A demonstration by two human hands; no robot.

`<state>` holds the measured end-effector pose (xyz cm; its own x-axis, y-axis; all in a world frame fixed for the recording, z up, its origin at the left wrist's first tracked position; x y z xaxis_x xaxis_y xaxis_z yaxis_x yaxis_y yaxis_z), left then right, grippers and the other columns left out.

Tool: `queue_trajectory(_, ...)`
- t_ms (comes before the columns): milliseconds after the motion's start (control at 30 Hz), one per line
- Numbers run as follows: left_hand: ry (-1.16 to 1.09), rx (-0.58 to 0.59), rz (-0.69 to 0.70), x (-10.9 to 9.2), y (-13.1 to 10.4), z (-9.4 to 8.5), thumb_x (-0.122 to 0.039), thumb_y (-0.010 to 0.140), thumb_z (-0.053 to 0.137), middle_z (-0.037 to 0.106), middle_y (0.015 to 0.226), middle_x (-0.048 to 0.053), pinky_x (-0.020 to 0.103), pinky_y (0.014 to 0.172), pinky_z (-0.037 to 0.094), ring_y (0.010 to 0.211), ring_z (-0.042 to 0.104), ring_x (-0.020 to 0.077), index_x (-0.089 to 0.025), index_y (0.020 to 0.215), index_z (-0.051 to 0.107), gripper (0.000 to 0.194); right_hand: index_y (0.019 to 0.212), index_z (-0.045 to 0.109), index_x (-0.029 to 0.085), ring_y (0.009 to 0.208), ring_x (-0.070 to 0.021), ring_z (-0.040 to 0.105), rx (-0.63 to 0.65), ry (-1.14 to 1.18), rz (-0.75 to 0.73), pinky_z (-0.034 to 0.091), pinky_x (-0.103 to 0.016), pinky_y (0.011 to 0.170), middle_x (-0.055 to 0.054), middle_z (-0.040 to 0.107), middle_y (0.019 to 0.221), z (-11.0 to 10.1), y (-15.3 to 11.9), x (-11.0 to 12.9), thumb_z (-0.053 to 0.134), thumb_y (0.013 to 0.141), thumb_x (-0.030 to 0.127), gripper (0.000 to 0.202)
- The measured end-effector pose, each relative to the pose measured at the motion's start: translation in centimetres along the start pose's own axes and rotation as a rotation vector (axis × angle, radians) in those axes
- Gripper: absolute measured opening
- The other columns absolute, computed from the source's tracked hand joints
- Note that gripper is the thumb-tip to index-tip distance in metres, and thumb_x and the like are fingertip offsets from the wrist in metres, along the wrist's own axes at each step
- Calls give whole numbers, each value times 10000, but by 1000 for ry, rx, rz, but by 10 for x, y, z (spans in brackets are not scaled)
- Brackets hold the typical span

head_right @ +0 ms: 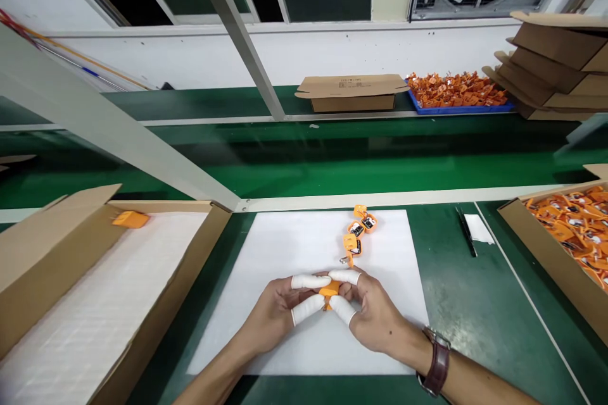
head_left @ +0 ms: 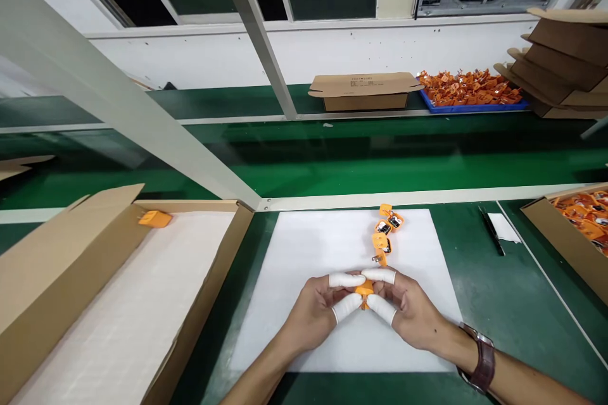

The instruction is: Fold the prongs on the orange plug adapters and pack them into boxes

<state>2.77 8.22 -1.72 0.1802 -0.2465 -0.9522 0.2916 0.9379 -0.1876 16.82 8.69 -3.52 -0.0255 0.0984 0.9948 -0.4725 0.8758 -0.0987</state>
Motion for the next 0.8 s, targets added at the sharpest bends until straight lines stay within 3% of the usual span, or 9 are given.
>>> queue_trajectory(167, 53, 0, 9, 3, 1, 0, -334, 770, 815, 794, 1049, 101, 468, 985, 562, 973, 749, 265, -161, 974, 764, 273, 1199, 620, 219, 800, -155, 585, 22, 75, 18, 533, -359, 846, 5, 591, 844, 1, 3, -1, 737, 840, 437, 436)
queue_trajectory(300, 136, -14, 7, 2, -2, -4, -360, 776, 809, 795, 924, 79, 415, 907, 594, 864, 758, 232, -166, 1026, 704, 333, 1172, 644, 211, 745, -139, 603, 36, 184, 19, 537, -337, 781, 10, 639, 816, -1, 5, -3, 791, 787, 445, 474)
queue_trajectory(367, 281, -75, 89, -11, -6, -10, -362, 802, 785, 774, 924, 70, 366, 834, 606, 818, 743, 208, -179, 994, 678, 286, 1170, 650, 201, 735, -143, 623, 48, 230, 42, 538, -336, 748, -19, 694, 868, -2, 5, -5, 806, 767, 460, 504)
queue_trajectory(433, 520, -126, 262, -33, -14, -9, -341, 817, 774, 738, 928, 60, 318, 759, 592, 778, 704, 181, -192, 937, 659, 224, 1167, 652, 180, 724, -146, 636, 40, 275, 60, 532, -331, 714, -48, 727, 905, -3, 4, -6, 808, 761, 475, 525)
queue_trajectory(533, 854, -92, 552, -55, -32, 10, -295, 813, 784, 681, 952, 56, 298, 740, 565, 808, 663, 176, -216, 956, 630, 224, 1148, 657, 154, 713, -137, 638, 23, 348, 64, 515, -307, 673, -64, 743, 917, -4, 4, -5, 821, 749, 467, 533)
queue_trajectory(633, 1073, -127, 678, -52, -44, 27, -285, 837, 757, 656, 1018, 74, 305, 729, 570, 860, 676, 196, -234, 1060, 583, 288, 1112, 675, 152, 658, -116, 625, 18, 362, 72, 514, -295, 671, -38, 743, 870, -3, 3, -3, 837, 733, 450, 509)
queue_trajectory(800, 1201, -358, 669, -34, -46, 31, -291, 865, 720, 637, 967, 50, 285, 624, 552, 714, 643, 162, -238, 1021, 513, 264, 1093, 690, 151, 720, -134, 663, -5, 336, 77, 521, -286, 690, -45, 747, 892, -5, 2, -7, 861, 702, 438, 515)
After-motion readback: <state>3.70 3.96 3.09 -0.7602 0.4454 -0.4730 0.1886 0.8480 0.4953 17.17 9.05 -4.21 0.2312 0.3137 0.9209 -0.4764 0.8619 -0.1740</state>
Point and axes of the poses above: each hand's wrist, its own y-axis towards the middle knuckle, its own z-axis out of the palm, x = y × z, the point moved 7 cm from there along y, towards the middle knuckle
